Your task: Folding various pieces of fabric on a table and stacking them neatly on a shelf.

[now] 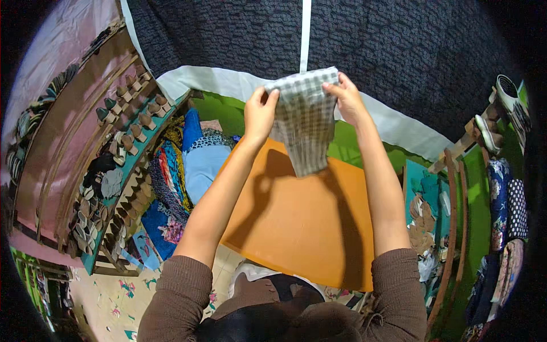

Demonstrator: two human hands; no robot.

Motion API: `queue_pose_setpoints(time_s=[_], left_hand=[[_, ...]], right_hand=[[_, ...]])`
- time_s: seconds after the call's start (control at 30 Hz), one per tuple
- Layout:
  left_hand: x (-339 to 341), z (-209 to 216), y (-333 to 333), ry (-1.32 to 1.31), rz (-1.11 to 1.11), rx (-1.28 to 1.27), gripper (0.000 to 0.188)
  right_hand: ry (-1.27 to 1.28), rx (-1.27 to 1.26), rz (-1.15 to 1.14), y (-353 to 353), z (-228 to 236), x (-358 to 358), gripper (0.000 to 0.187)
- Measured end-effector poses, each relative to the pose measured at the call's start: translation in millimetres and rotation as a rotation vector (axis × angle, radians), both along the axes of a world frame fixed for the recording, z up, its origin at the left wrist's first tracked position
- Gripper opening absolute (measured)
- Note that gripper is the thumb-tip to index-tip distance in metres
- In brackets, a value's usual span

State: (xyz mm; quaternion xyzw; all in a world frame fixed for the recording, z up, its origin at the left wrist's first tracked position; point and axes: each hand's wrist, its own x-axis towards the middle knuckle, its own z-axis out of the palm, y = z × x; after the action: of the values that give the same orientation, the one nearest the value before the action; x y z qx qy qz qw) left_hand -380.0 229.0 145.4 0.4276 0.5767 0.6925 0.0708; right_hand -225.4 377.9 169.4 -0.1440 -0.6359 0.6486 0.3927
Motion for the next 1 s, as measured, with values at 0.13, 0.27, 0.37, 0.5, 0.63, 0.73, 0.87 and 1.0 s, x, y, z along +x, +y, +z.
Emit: queue_pose_setpoints(time_s=[0.13,0.27,0.37,0.5,0.63,0.73,0.87,1.0], left_hand=[[0.6,8.0,-33.8,0.061,-0.082,0.068,0.022],[27.8,-70.7,-87.5,0.324,0.039,0.036,0.02],[69.3,-144.8,-150.6,-0.059,-0.2,-0.463,0.022],[84.1,-244.2,-218.6,0.278,-0.547,-0.721,0.025],[83.2,-267.2,-275.4,0.135,-0.518,-0.811,0.026],[80.9,-245.8,-272.1,-0.165,-0.46,-0.882,0.026],[47.7,-223.7,-241.1,0.331,-0.489,-1.079,0.028],[23.0,-233.8,-172.7,0.195,-0.216,-0.886,0.032]], right_hand=[[0.048,-0.007,0.071,-33.1,6.2,17.6,0.038],[-0.139,-0.1,0.114,-75.5,-72.0,65.2,0.052],[-0.371,-0.203,0.157,-120.6,-152.6,108.6,0.047],[-0.812,-0.297,0.131,-209.4,-298.2,169.6,0.041],[-0.85,-0.303,0.119,-280.3,-267.4,163.5,0.036],[-0.878,-0.462,0.278,-266.2,-286.3,176.9,0.035],[-1.124,-0.204,0.161,-201.1,-253.1,158.0,0.042],[-0.784,-0.346,-0.103,-143.6,-255.3,120.7,0.035]])
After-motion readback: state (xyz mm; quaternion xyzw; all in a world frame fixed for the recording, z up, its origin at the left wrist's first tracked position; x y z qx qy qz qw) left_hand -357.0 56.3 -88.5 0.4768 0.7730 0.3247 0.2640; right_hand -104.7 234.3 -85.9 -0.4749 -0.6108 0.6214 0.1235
